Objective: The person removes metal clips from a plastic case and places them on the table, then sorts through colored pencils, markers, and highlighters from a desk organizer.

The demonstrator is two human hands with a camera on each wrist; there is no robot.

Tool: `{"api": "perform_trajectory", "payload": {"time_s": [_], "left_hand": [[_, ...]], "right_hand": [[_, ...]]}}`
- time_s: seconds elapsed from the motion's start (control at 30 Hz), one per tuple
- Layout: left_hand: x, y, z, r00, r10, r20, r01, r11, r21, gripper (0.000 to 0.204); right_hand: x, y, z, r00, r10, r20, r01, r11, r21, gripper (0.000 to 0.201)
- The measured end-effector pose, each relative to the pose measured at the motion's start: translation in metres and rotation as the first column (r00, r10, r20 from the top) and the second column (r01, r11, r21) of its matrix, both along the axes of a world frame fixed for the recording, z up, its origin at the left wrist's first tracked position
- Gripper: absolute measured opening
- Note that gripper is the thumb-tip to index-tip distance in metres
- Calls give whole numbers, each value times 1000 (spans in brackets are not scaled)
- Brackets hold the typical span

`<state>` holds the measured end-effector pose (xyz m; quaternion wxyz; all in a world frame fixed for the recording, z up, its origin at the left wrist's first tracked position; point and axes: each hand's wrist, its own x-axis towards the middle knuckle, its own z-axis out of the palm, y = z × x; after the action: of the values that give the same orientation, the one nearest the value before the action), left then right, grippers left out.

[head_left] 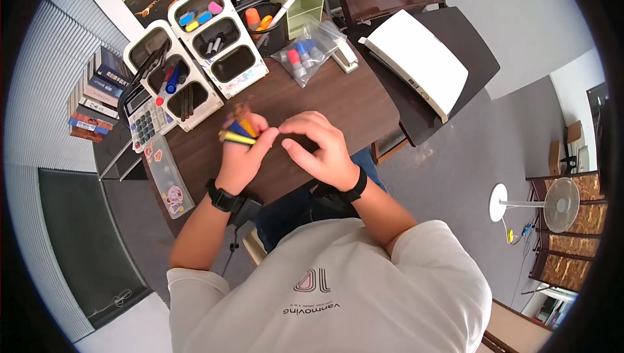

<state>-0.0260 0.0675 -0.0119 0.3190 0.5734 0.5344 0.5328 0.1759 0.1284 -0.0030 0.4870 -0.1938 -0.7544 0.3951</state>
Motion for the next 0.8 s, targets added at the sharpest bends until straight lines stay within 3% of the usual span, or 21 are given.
{"api": "perform_trajectory", "payload": {"time_s": [0.03,0.13,0.17,0.23,0.27,0.33,0.37,0.47,0.5,0.67,0.8], "left_hand": [[10,5,0,994,-6,110,12,998,-62,17],[16,7,1,973,-12,-231,12,1000,-2,29],[20,5,1,972,-26,-234,26,1000,-5,29],[32,2,10,916,11,-400,-3,1000,21,32],[35,3,10,916,5,-401,4,1000,21,32],[37,7,10,819,20,-573,-15,1000,14,28],[40,8,13,819,14,-574,-32,999,-21,30],[44,10,17,842,2,-540,-27,999,-39,29],[44,10,14,877,18,-480,-57,996,-66,33],[52,4,10,901,118,-417,-156,986,-58,34],[53,0,-2,898,188,-397,-204,979,3,35]], "right_hand": [[1,1,-4,1000,21,2,-20,998,-63,36],[-2,3,-1,1000,-7,5,7,1000,21,51],[-2,2,-4,999,-8,54,8,1000,-12,63],[-1,1,-1,996,4,85,0,999,-50,56],[0,4,-5,996,16,85,-11,999,-50,52],[3,8,-6,997,43,57,-35,991,-127,48],[4,9,-6,997,72,28,-65,977,-205,45],[7,14,-6,991,122,-60,-132,972,-195,37],[4,12,-9,970,183,-159,-224,925,-306,31],[7,14,-12,950,252,-182,-297,911,-286,25],[9,15,-5,948,276,-159,-317,874,-368,24]]}}
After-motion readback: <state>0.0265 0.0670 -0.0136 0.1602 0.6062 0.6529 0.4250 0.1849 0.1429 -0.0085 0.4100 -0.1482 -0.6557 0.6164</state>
